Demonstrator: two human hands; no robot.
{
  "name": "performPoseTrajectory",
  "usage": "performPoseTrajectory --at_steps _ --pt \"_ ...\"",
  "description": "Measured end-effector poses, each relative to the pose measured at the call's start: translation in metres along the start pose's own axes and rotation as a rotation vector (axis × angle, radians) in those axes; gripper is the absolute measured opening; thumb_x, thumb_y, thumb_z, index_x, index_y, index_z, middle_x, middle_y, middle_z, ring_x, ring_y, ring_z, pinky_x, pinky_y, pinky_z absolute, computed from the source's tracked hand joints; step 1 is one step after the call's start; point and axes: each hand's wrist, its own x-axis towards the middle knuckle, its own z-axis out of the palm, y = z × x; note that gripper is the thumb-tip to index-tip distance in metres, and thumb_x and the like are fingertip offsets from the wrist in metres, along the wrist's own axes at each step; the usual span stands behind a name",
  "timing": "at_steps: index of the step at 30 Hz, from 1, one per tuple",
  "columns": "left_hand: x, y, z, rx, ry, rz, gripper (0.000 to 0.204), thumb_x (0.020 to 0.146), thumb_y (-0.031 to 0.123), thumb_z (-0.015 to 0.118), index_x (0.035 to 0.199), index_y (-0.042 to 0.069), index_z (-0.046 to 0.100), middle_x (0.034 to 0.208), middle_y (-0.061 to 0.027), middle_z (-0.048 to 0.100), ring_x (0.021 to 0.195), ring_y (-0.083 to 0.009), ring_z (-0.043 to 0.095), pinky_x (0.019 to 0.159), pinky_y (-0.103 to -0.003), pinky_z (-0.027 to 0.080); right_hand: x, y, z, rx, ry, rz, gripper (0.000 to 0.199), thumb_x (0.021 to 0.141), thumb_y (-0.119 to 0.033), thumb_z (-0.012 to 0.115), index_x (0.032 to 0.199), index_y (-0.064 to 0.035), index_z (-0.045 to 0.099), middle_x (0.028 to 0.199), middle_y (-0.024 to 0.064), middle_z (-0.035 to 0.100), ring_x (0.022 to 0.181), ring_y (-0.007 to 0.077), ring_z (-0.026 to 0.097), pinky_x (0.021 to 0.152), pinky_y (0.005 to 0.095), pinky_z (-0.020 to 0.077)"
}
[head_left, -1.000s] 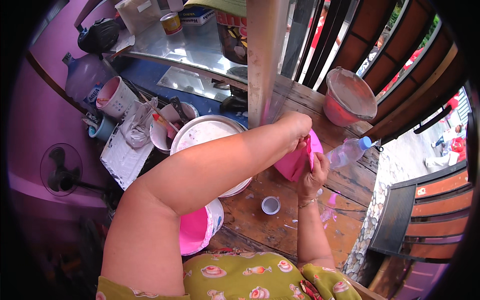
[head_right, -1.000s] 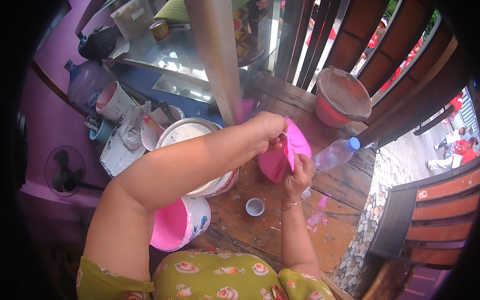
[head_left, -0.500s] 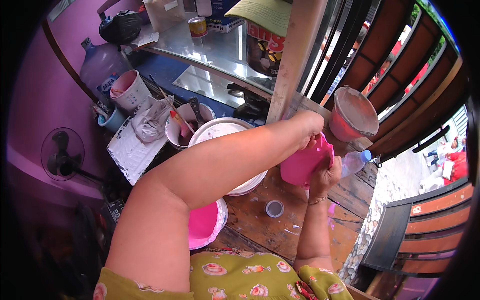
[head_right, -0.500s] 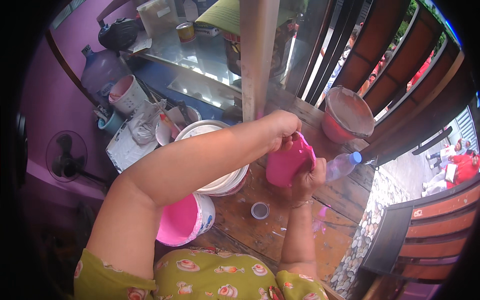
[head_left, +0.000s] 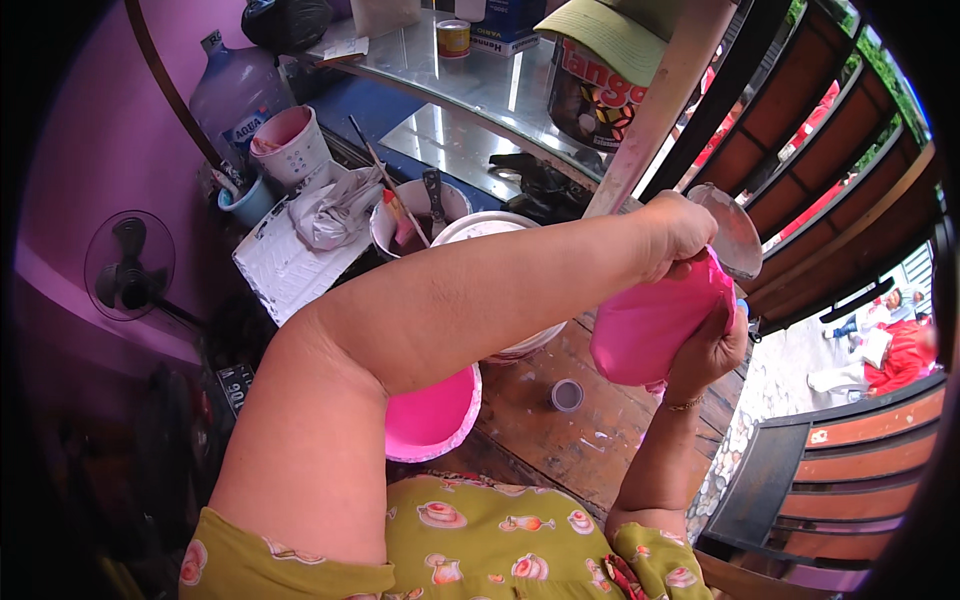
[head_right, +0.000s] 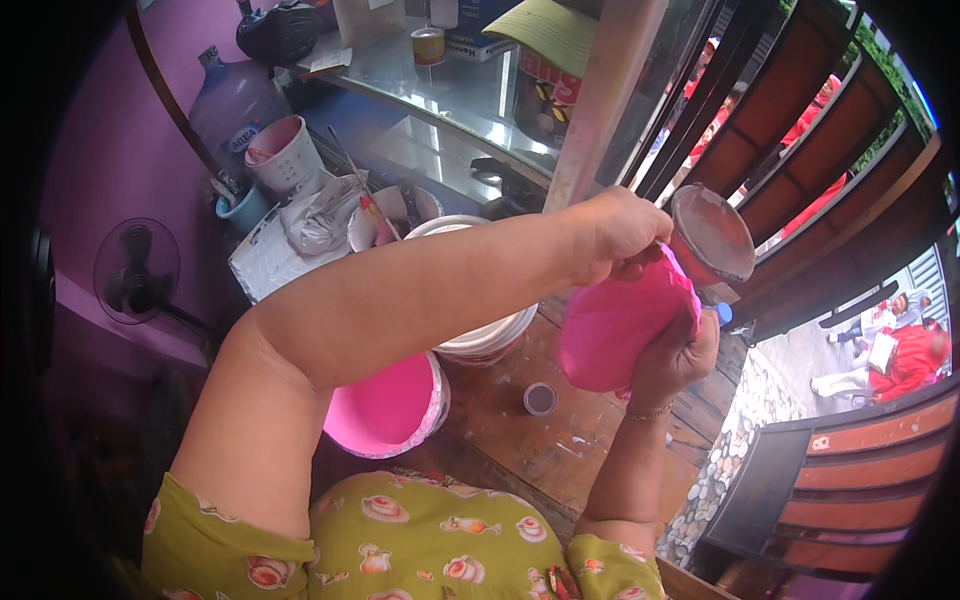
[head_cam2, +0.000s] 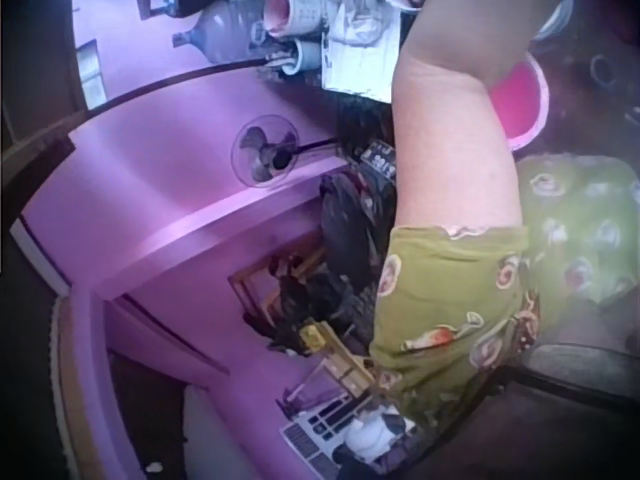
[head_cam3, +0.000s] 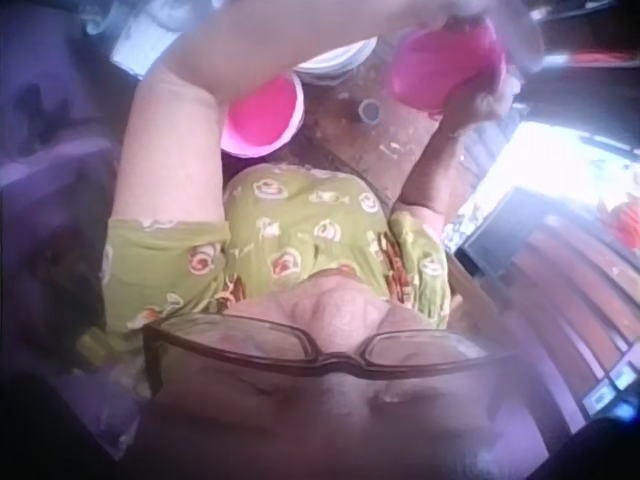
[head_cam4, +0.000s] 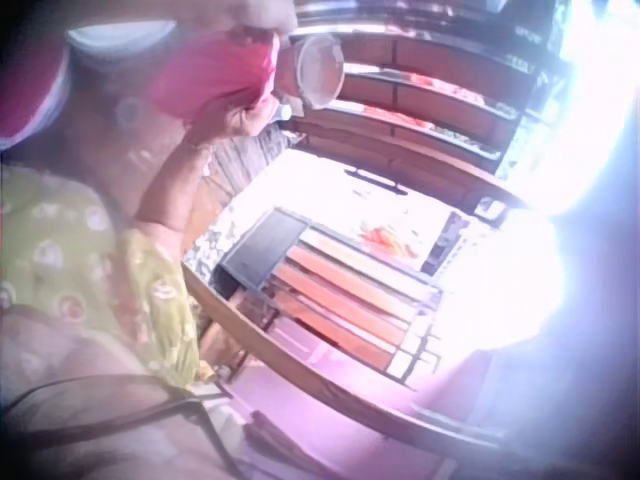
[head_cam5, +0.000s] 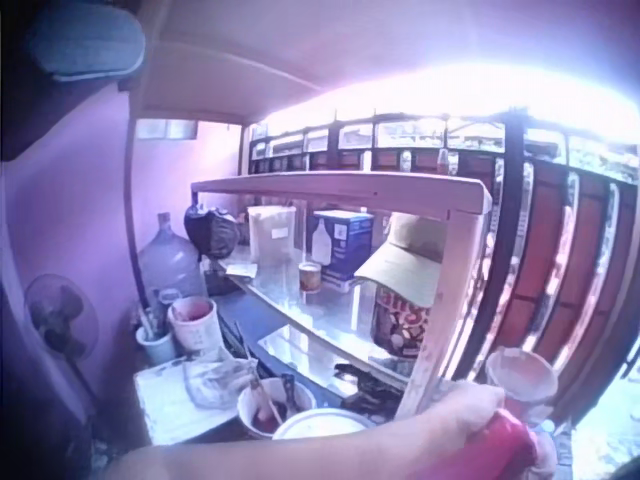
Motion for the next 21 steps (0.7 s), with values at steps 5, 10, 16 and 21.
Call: performPoseTrajectory --at_steps 5,10,16,21 --pt "-0.048 0.03 0.005 0.095 -0.069 0.126 0.007 0.079 0.006 0.054 0.079 0.002 0.059 0.072 -0.007 0.056 0.059 -0.0133 0.053 0.05 -0.028 0.043 0.017 -0.046 -0.005 0.119 0.081 0.074 0.028 0.094 -0.015 0.051 0.071 0.0015 0.053 0.063 -0.0019 0.043 0.06 0.0069 0.04 0.055 0.0229 0.0337" --pt "-0.086 0.053 0.01 0.021 -0.092 0.175 0.007 0.08 0.007 0.055 0.076 0.004 0.06 0.069 -0.0074 0.056 0.055 -0.015 0.052 0.046 -0.029 0.043 0.036 -0.098 -0.03 0.071 0.076 0.12 0.025 0.094 -0.018 0.052 0.077 0.0 0.056 0.065 -0.0038 0.048 0.059 0.0038 0.044 0.053 0.0197 0.0352" --pt "-0.147 0.039 -0.002 -0.006 -0.064 0.172 0.014 0.076 0.007 0.056 0.063 0.003 0.057 0.06 -0.0085 0.054 0.046 -0.0164 0.047 0.041 -0.031 0.038 0.031 -0.156 -0.062 0.201 0.002 0.256 0.019 0.092 -0.013 0.05 0.085 0.0033 0.058 0.07 0.0003 0.055 0.063 0.0062 0.05 0.055 0.019 0.0399" --pt "-0.2 0.002 -0.03 -0.014 -0.145 0.171 0.02 0.074 0.011 0.056 0.055 0.005 0.054 0.052 -0.0062 0.049 0.04 -0.0142 0.041 0.036 -0.029 0.029 -0.005 -0.181 -0.088 0.264 -0.178 0.325 0.021 0.092 -0.013 0.05 0.083 0.0051 0.056 0.072 -0.0001 0.052 0.063 0.0057 0.047 0.053 0.0182 0.0354"
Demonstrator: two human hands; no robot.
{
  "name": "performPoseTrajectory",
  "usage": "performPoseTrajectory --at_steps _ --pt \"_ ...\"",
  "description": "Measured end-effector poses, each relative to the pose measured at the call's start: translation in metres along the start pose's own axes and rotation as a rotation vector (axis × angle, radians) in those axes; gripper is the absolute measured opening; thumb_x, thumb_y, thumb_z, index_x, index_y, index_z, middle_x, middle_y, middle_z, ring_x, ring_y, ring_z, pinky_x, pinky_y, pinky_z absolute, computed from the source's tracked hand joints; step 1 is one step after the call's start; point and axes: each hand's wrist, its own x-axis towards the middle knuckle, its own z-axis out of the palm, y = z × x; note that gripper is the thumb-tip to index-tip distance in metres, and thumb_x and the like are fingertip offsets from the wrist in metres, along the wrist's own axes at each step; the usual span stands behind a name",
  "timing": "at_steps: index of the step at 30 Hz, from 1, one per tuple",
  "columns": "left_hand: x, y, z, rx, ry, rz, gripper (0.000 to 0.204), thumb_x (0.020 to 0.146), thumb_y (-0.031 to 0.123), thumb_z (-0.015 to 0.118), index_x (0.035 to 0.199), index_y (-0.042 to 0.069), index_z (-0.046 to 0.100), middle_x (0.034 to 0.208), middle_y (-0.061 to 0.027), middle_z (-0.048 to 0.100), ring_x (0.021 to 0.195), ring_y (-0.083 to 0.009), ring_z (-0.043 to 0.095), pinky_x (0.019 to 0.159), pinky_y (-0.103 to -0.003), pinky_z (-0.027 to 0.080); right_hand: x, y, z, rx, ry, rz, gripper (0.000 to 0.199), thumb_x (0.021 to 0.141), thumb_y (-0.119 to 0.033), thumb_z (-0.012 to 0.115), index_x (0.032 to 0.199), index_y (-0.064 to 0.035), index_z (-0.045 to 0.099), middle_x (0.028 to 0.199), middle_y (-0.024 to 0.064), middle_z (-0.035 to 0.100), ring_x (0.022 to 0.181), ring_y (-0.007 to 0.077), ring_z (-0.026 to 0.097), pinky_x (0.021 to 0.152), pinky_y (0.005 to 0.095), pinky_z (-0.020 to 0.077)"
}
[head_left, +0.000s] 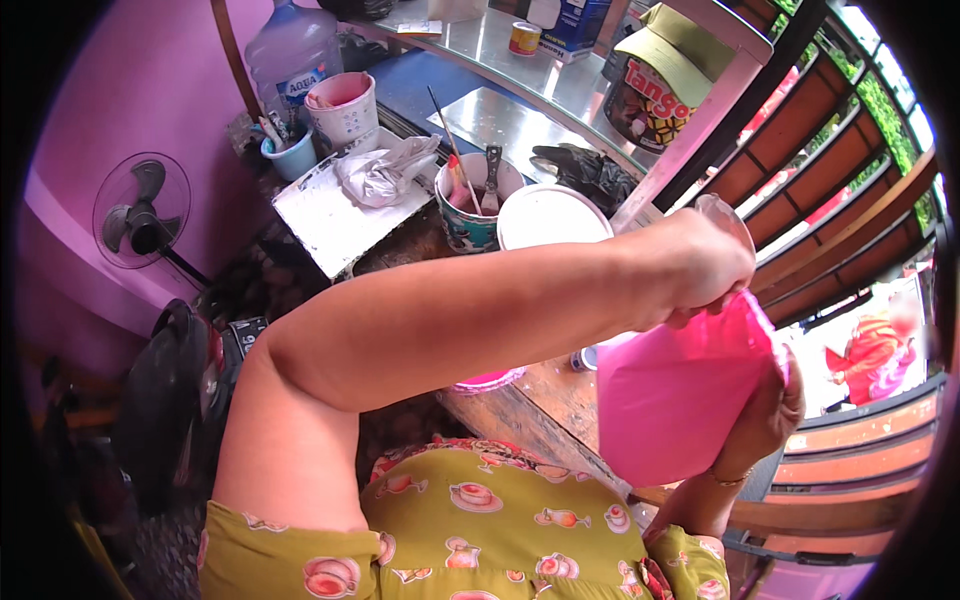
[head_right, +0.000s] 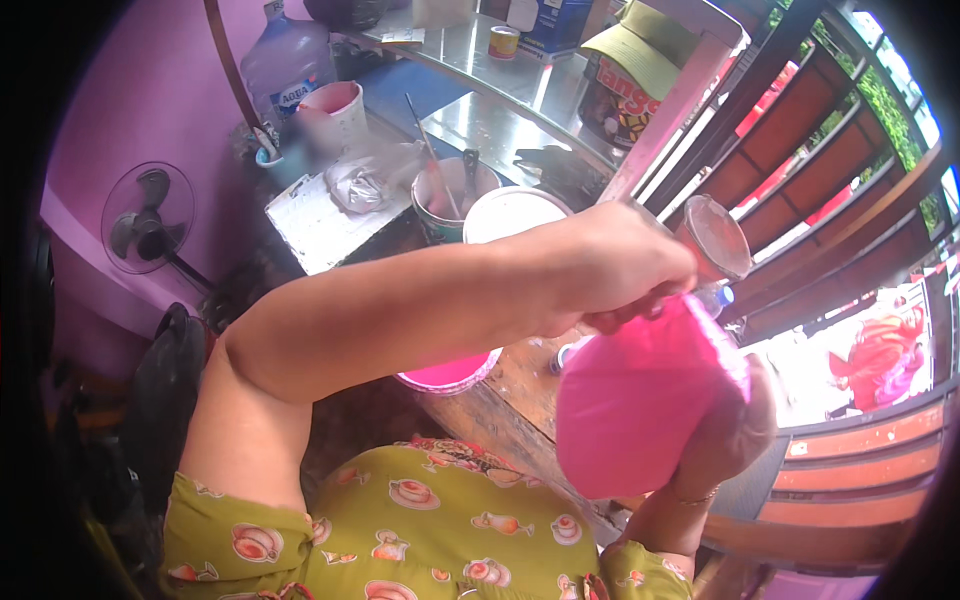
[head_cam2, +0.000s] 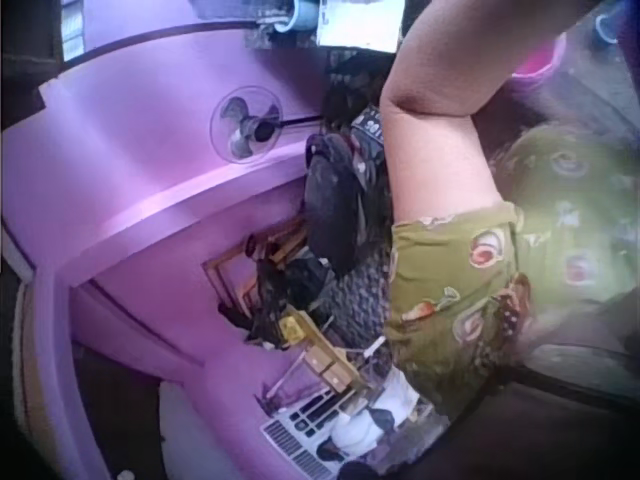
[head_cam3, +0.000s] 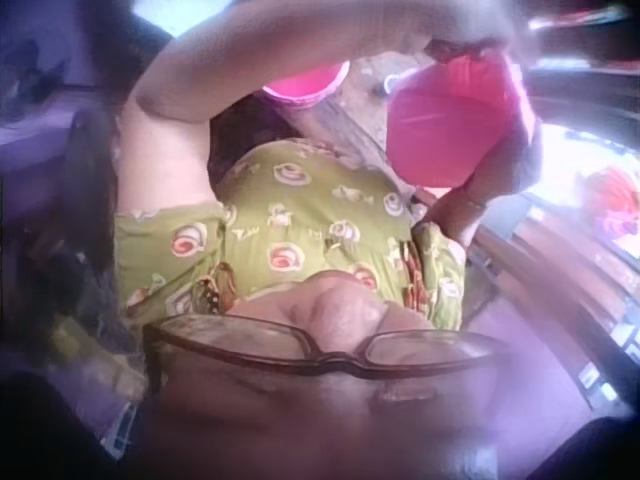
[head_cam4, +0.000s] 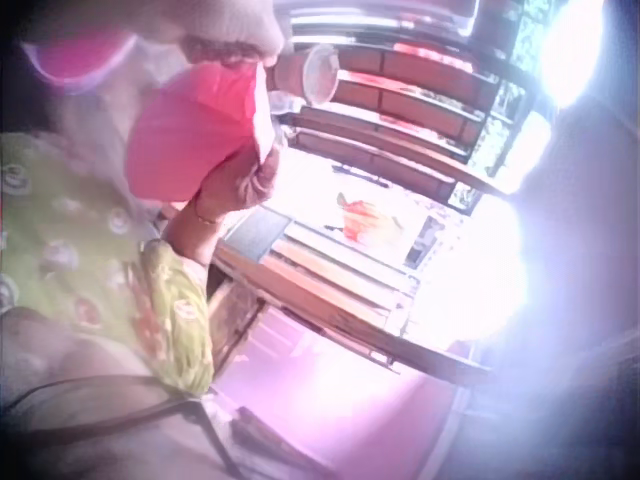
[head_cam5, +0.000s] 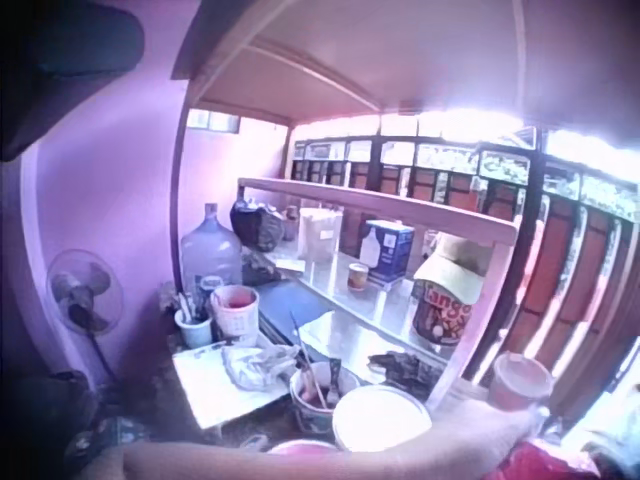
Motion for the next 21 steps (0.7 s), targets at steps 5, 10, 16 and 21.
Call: performPoseTrajectory --at_steps 5,10,16,21 --pt "-0.03 -0.032 -0.029 -0.037 -0.075 -0.065 0.025 0.082 0.019 0.058 0.061 0.006 0.055 0.057 -0.0018 0.05 0.047 -0.0077 0.04 0.043 -0.025 0.03 -0.044 0.002 -0.01 0.011 -0.201 -0.009 0.021 0.088 -0.002 0.053 0.105 0.0071 0.06 0.085 0.0045 0.062 0.073 0.0083 0.054 0.064 0.0196 0.0427" --pt "-0.059 -0.064 -0.043 -0.081 -0.025 -0.048 0.039 0.091 0.035 0.049 0.063 0.009 0.053 0.058 -0.0001 0.047 0.048 -0.008 0.038 0.045 -0.023 0.029 -0.07 -0.005 0.003 -0.134 -0.201 -0.065 0.018 0.088 -0.004 0.055 0.099 0.0075 0.062 0.089 0.0054 0.062 0.079 0.0095 0.054 0.071 0.0234 0.0433" --pt "-0.119 -0.137 -0.064 0.199 0.093 0.231 0.07 0.087 0.059 0.044 0.108 -0.008 0.047 0.097 -0.0199 0.055 0.087 -0.0216 0.054 0.076 -0.033 0.043 -0.083 -0.014 0.01 -0.196 -0.215 -0.091 0.019 0.09 -0.009 0.055 0.098 0.0067 0.062 0.087 0.0045 0.061 0.076 0.0086 0.053 0.068 0.021 0.0425" --pt "-0.144 -0.175 -0.071 0.427 -0.084 0.209 0.104 0.072 0.062 0.064 0.134 -0.008 0.019 0.134 -0.0288 0.03 0.129 -0.0367 0.03 0.106 -0.039 0.026 -0.085 -0.028 0.015 -0.188 -0.218 -0.074 0.019 0.091 -0.009 0.053 0.098 0.0067 0.062 0.085 0.0041 0.062 0.074 0.0083 0.054 0.067 0.0202 0.0428"
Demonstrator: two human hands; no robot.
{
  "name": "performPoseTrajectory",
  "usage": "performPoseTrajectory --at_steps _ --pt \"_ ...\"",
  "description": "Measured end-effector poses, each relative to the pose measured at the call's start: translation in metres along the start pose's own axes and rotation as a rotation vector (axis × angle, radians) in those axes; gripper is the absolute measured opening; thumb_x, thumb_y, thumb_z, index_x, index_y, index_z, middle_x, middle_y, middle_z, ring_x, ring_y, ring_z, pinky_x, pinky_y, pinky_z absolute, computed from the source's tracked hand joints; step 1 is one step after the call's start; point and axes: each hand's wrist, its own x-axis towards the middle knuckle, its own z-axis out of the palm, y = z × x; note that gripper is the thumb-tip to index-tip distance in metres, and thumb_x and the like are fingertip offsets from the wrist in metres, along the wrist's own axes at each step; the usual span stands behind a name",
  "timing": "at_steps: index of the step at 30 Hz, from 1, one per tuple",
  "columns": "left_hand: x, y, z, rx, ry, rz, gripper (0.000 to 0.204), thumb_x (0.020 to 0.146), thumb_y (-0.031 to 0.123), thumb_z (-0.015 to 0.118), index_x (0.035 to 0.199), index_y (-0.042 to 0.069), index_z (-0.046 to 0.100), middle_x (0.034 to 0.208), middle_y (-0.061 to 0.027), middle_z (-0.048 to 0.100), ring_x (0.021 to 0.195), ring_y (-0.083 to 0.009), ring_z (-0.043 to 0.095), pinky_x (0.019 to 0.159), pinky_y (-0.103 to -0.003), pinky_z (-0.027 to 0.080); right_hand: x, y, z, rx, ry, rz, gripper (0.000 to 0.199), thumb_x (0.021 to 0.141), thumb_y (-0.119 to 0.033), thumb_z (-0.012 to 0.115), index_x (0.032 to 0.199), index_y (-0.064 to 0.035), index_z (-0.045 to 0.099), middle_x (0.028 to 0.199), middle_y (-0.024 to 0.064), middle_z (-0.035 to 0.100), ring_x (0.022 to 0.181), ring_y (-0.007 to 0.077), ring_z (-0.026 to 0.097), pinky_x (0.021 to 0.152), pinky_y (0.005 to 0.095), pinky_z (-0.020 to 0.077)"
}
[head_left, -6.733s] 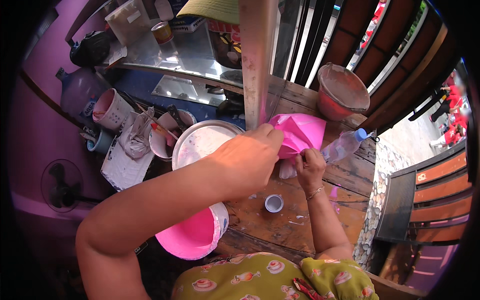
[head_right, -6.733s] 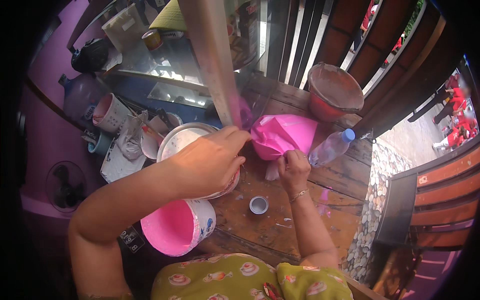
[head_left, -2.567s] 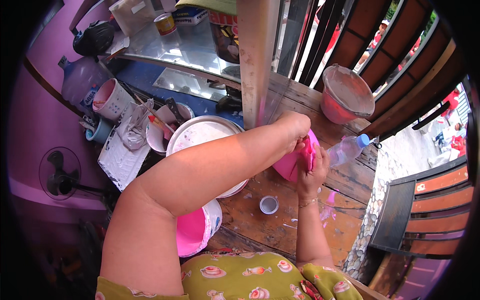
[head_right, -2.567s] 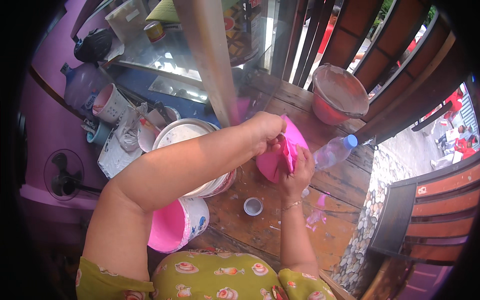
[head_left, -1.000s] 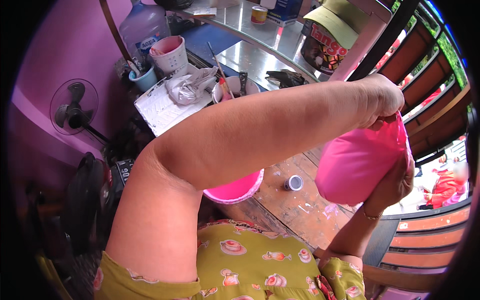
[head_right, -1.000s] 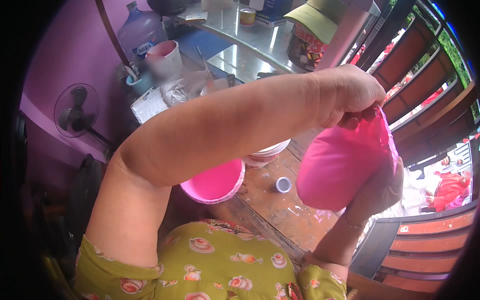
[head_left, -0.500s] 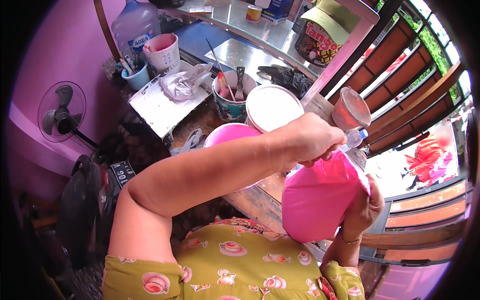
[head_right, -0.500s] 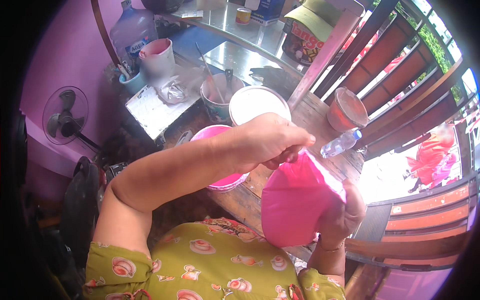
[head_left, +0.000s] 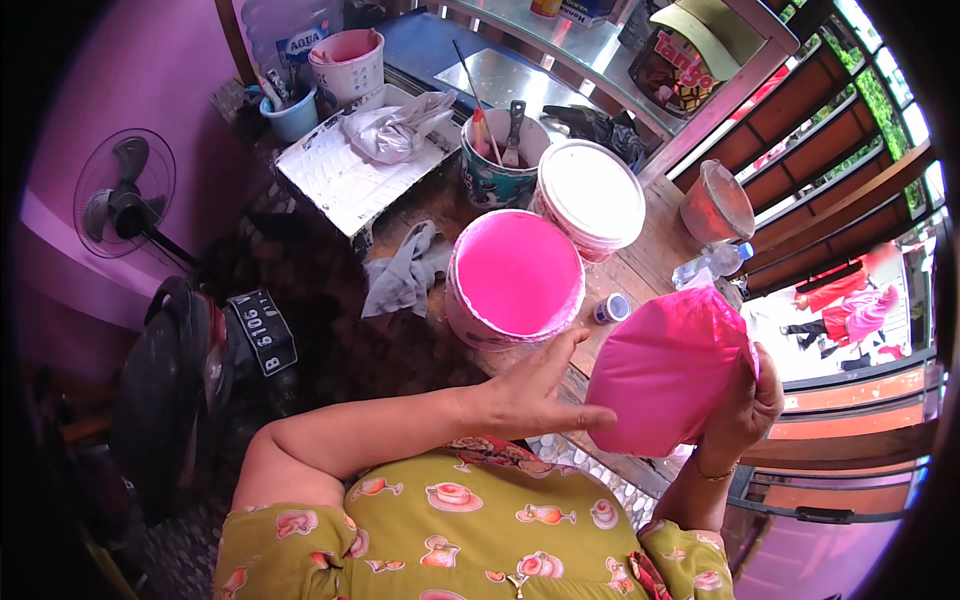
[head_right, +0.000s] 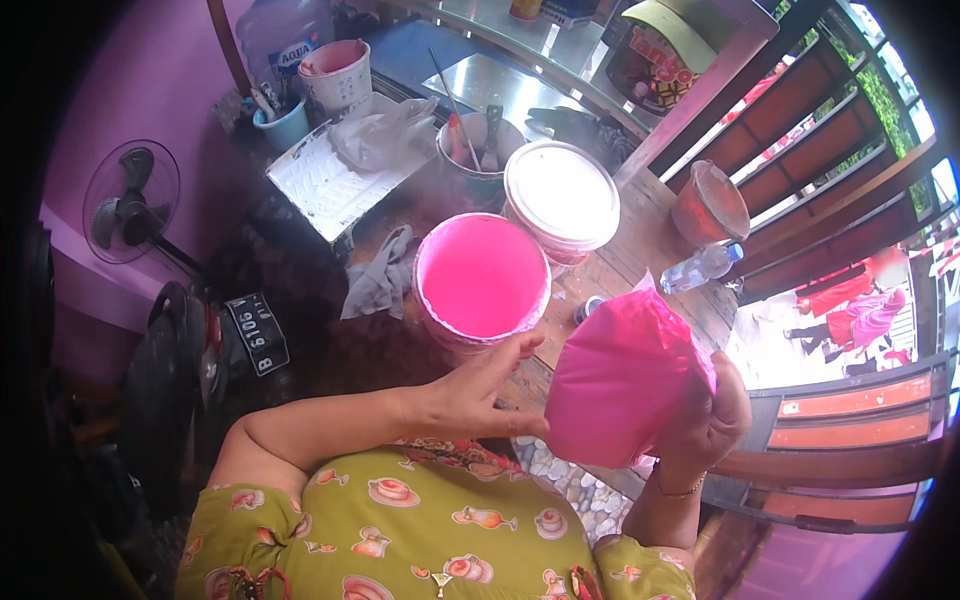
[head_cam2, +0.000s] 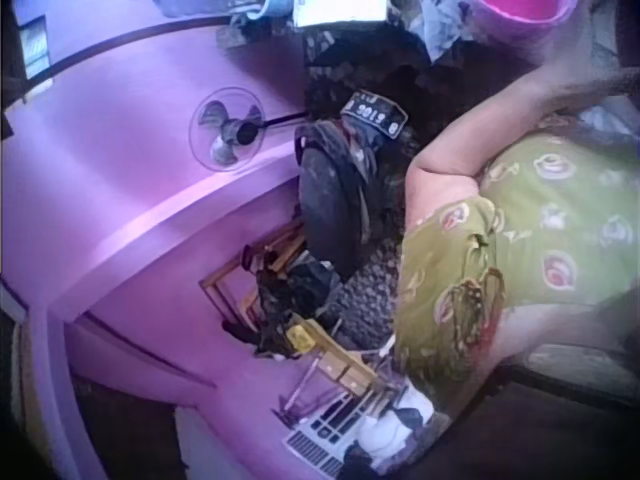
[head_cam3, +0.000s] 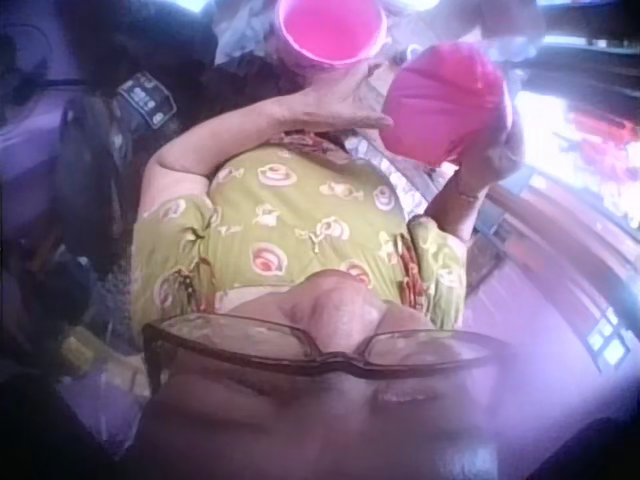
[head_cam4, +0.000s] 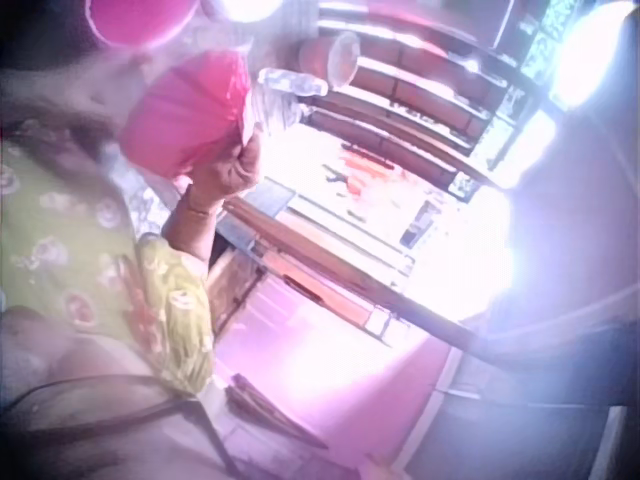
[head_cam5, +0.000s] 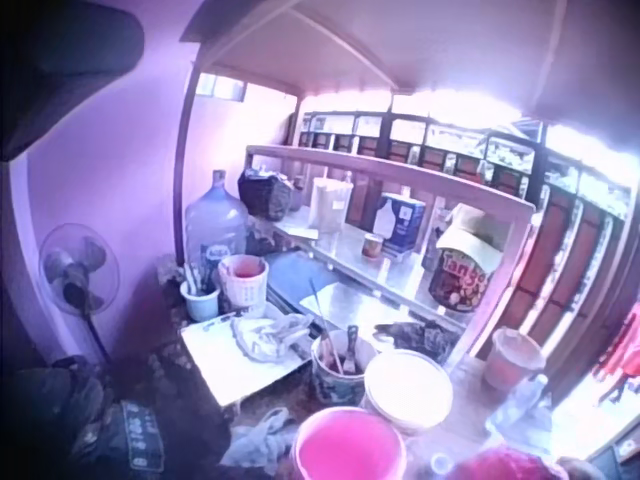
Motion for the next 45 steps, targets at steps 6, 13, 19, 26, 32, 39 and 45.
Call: performPoseTrajectory --at_steps 6,13,19,26,32,39,45 --pt "0.011 -0.022 0.014 -0.175 -0.14 0.093 0.128 0.056 0.041 0.085 0.14 0.0 -0.003 0.143 -0.025 0.015 0.135 -0.0341 0.017 0.111 -0.041 0.016 0.004 -0.029 0.019 -0.033 0.004 0.078 0.022 0.09 -0.011 0.05 0.082 0.0062 0.061 0.069 0.0005 0.05 0.065 0.0086 0.047 0.058 0.0216 0.0355" --pt "0.026 -0.059 0.027 -0.347 -0.073 0.421 0.137 0.046 0.019 0.088 0.142 0.009 -0.008 0.141 -0.0152 0.021 0.134 -0.0262 0.021 0.11 -0.04 0.023 0.006 -0.036 0.017 -0.054 -0.212 0.05 0.019 0.09 -0.007 0.052 0.1 0.0056 0.063 0.09 0.0078 0.065 0.079 0.0108 0.059 0.071 0.0214 0.0451" --pt "0.013 -0.053 0.033 -0.646 -0.213 0.225 0.127 0.051 0.007 0.084 0.143 0.011 -0.003 0.138 -0.0119 0.03 0.129 -0.0241 0.031 0.107 -0.039 0.031 0.03 -0.047 0.044 -0.136 -0.415 0.193 0.017 0.091 -0.009 0.053 0.086 0.0048 0.062 0.069 -0.0033 0.053 0.063 0.0035 0.043 0.056 0.0188 0.0339" --pt "0.011 -0.064 0.042 -0.898 -0.314 0.153 0.123 0.053 0.017 0.088 0.142 0.009 0.003 0.138 -0.0117 0.03 0.129 -0.0233 0.032 0.107 -0.039 0.03 0.035 -0.047 0.069 -0.269 -0.543 0.257 0.018 0.09 -0.009 0.052 0.077 0.0025 0.059 0.063 -0.0054 0.046 0.06 0.0028 0.037 0.052 0.0205 0.0291" --pt "0.002 -0.071 0.053 -1.05 -0.262 0.149 0.103 0.06 0.017 0.084 0.14 0.007 0.02 0.133 -0.0093 0.04 0.125 -0.0205 0.038 0.104 -0.038 0.034 0.039 -0.03 0.086 -0.356 -0.658 0.333 0.021 0.087 -0.01 0.056 0.069 0.0023 0.053 0.058 -0.0007 0.042 0.057 0.0058 0.035 0.05 0.0251 0.0298" --pt "-0.004 -0.067 0.055 -1.057 -0.283 -0.045 0.087 0.065 0.02 0.081 0.135 0.004 0.031 0.129 -0.0099 0.046 0.12 -0.0201 0.043 0.102 -0.036 0.037 0.046 -0.018 0.108 -0.502 -0.74 0.398 0.03 0.084 -0.017 0.061 0.065 0.0035 0.051 0.053 0.0096 0.044 0.052 0.0129 0.037 0.049 0.0325 0.0348" --pt "-0.003 -0.067 0.053 -0.994 -0.288 -0.082 0.083 0.067 0.021 0.08 0.133 0.004 0.033 0.128 -0.0104 0.047 0.119 -0.0201 0.044 0.102 -0.035 0.037 0.058 -0.019 0.125 -0.627 -0.866 0.339 0.031 0.084 -0.021 0.062 0.068 0.0037 0.053 0.054 0.01 0.046 0.051 0.0145 0.04 0.05 0.0327 0.0368"
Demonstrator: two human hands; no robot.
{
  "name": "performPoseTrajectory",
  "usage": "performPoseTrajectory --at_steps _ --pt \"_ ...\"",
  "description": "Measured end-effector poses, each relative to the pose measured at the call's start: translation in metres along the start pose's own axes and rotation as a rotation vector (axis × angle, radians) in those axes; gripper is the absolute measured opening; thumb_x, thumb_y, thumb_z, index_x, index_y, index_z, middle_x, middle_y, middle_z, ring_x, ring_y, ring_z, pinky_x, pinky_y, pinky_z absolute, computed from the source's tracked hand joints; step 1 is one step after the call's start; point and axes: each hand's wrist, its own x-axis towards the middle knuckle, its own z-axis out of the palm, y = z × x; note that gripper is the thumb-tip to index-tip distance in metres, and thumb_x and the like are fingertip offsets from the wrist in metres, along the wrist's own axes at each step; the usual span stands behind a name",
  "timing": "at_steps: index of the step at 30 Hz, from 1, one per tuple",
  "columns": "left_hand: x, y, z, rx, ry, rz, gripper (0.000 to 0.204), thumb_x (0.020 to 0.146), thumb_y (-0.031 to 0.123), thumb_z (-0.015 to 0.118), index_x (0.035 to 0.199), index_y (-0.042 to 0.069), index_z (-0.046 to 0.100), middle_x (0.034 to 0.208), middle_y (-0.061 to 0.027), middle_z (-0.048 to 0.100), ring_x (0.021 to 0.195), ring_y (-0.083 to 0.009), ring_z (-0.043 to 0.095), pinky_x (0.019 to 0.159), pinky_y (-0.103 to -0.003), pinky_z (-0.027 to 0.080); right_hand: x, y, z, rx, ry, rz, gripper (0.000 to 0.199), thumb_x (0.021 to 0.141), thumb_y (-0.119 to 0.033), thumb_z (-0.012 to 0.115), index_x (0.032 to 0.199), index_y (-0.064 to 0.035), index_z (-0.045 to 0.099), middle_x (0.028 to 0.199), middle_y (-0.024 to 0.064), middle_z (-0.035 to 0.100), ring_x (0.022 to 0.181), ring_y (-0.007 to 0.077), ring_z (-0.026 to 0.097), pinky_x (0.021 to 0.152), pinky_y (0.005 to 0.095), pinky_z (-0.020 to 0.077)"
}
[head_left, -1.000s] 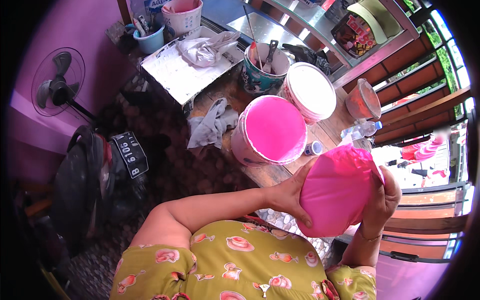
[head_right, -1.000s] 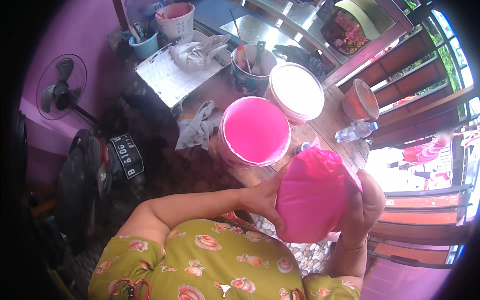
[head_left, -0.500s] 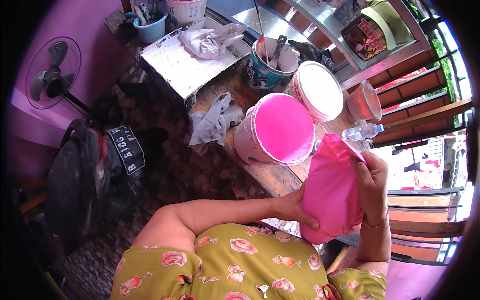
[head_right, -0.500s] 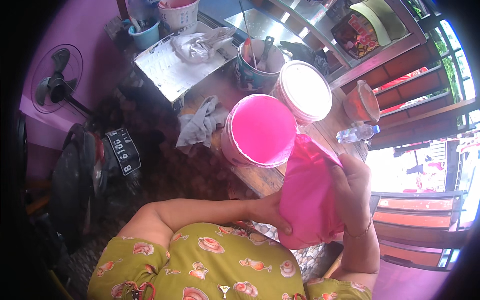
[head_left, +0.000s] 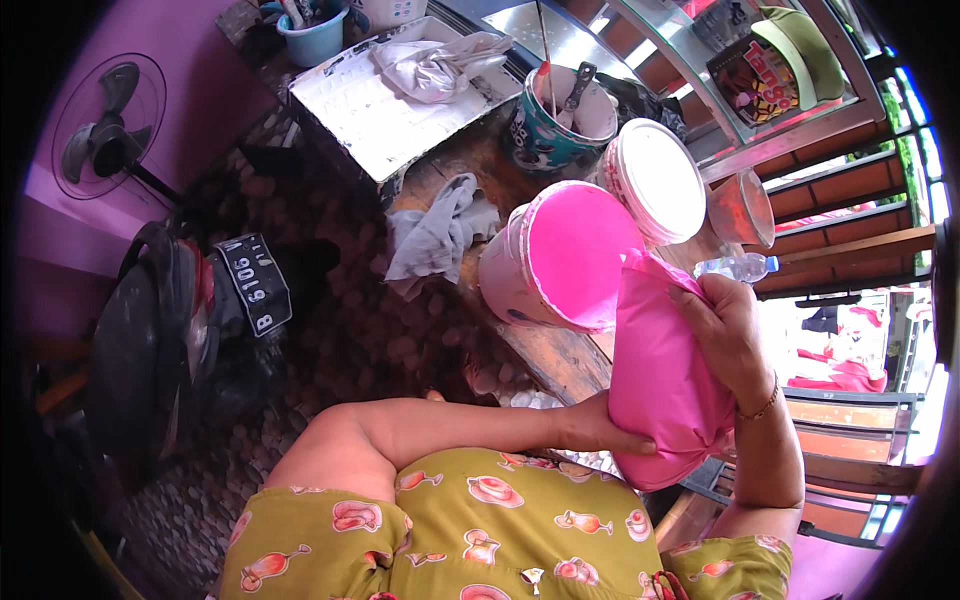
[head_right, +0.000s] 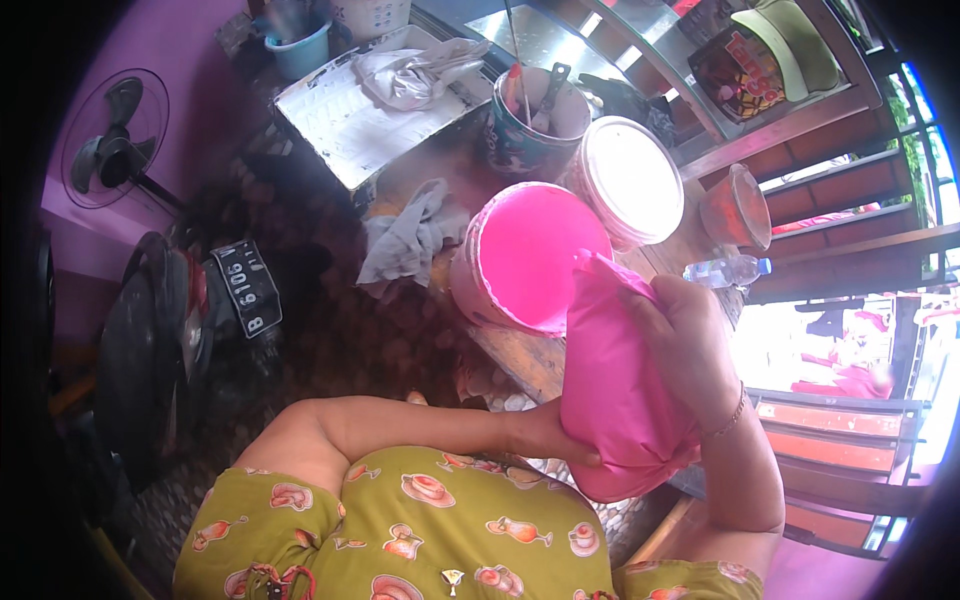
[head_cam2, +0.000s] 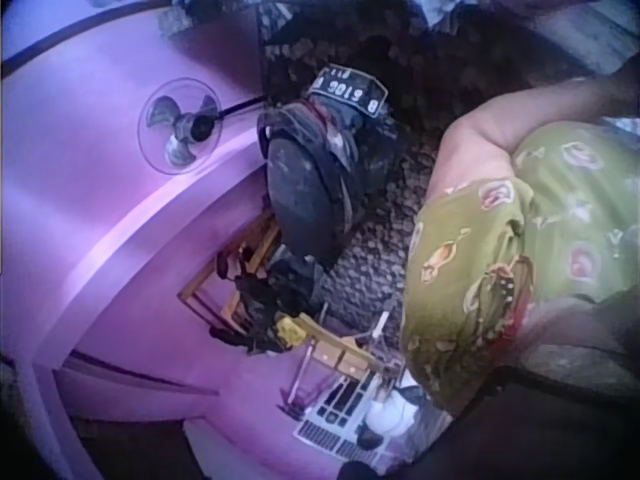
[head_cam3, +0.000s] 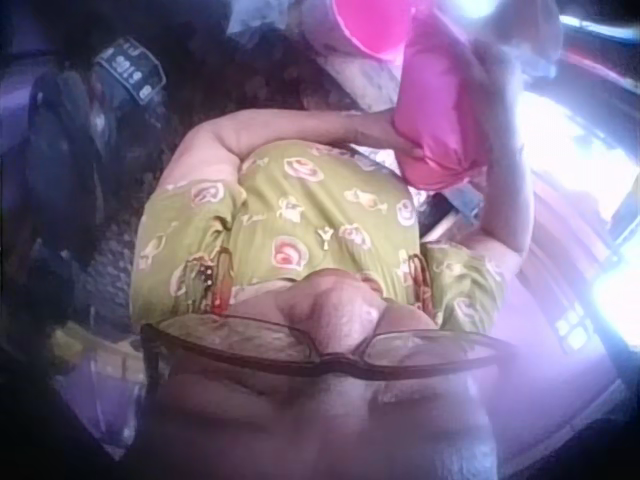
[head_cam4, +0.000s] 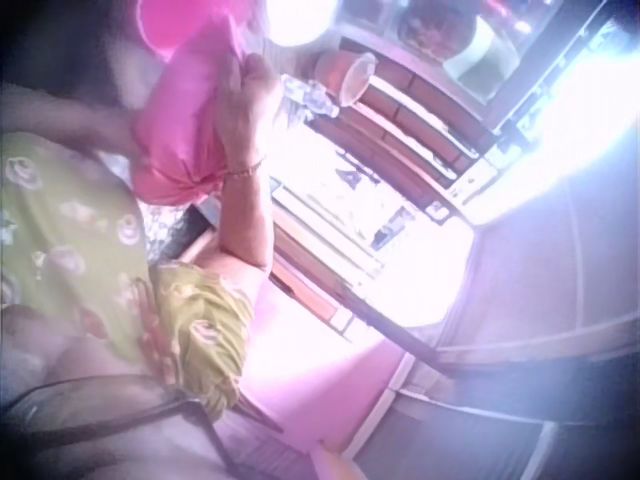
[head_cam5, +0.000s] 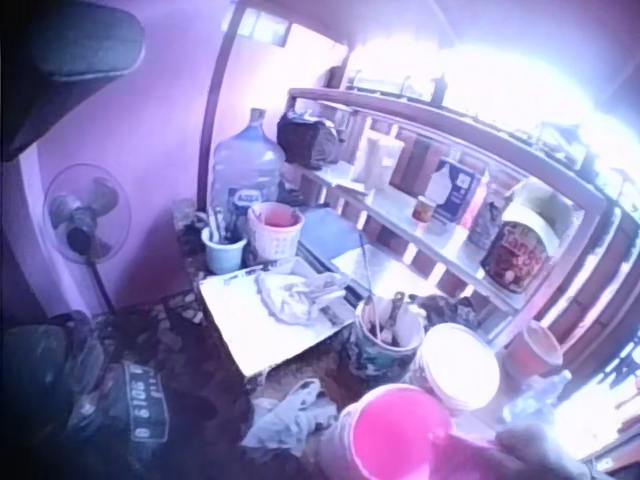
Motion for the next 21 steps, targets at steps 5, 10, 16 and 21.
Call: performPoseTrajectory --at_steps 5,10,16,21 --pt "-0.002 -0.002 -0.001 -0.024 0.017 0.049 0.08 0.069 0.022 0.079 0.133 0.003 0.034 0.129 -0.0109 0.047 0.12 -0.0198 0.044 0.102 -0.035 0.037 0.007 -0.003 0.005 0.032 -0.033 -0.026 0.029 0.084 -0.02 0.062 0.069 0.0035 0.054 0.055 0.0106 0.047 0.052 0.0138 0.04 0.051 0.0318 0.0377" --pt "-0.007 0.001 0.001 0.048 0.054 0.078 0.078 0.072 0.026 0.077 0.132 0.001 0.034 0.13 -0.0121 0.045 0.121 -0.0201 0.042 0.103 -0.034 0.035 0.015 -0.007 0.01 0.049 -0.101 -0.001 0.025 0.084 -0.017 0.063 0.071 0.0034 0.057 0.057 -0.003 0.045 0.058 0.0039 0.038 0.048 0.0253 0.0344" --pt "-0.006 0.004 -0.002 0.126 0.034 0.104 0.08 0.075 0.034 0.073 0.134 0.001 0.031 0.134 -0.0141 0.041 0.124 -0.0222 0.039 0.105 -0.034 0.032 0.023 -0.014 0.011 -0.017 -0.145 -0.036 0.027 0.084 -0.018 0.063 0.069 0.004 0.057 0.055 -0.0021 0.044 0.055 0.0041 0.037 0.046 0.0265 0.0337" --pt "-0.002 0.004 -0.002 0.131 0.021 0.122 0.083 0.075 0.039 0.072 0.135 0.0 0.029 0.135 -0.015 0.039 0.126 -0.0232 0.037 0.106 -0.035 0.031 0.025 -0.017 0.006 -0.11 -0.198 -0.016 0.03 0.083 -0.021 0.063 0.068 0.0031 0.055 0.055 0.017 0.048 0.05 0.0214 0.043 0.052 0.0358 0.0395"
